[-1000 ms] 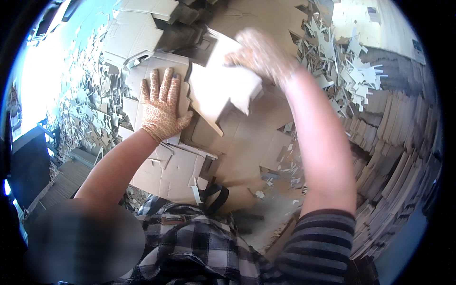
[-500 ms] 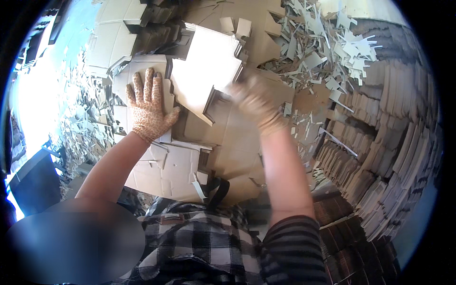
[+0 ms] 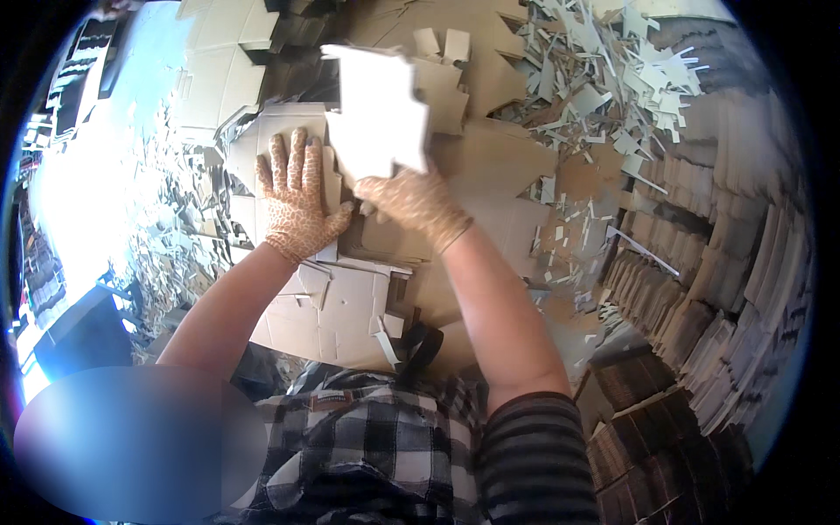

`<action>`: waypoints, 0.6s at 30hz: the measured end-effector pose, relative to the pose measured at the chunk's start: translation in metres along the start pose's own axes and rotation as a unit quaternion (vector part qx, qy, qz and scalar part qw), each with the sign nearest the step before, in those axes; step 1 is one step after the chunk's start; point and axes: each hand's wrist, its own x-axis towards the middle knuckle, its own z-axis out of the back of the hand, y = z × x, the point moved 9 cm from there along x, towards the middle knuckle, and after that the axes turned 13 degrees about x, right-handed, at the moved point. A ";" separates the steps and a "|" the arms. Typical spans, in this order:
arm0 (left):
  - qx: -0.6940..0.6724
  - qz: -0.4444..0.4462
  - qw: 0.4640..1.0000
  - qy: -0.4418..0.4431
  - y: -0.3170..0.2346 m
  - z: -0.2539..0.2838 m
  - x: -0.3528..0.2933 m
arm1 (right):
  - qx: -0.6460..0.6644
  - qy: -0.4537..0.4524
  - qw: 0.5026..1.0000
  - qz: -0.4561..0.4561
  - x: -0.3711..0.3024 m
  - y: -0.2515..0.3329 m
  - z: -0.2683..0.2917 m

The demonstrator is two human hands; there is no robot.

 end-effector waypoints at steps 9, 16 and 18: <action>0.013 -0.018 1.000 0.021 -0.003 -0.006 0.000 | 0.017 0.027 0.999 0.004 0.017 0.013 0.011; -0.001 -0.017 1.000 0.002 0.000 -0.010 -0.003 | -0.218 -0.033 0.973 0.062 0.001 0.042 -0.032; 0.005 -0.021 1.000 0.003 -0.003 -0.006 -0.001 | -0.258 0.032 0.963 0.075 0.003 0.035 -0.025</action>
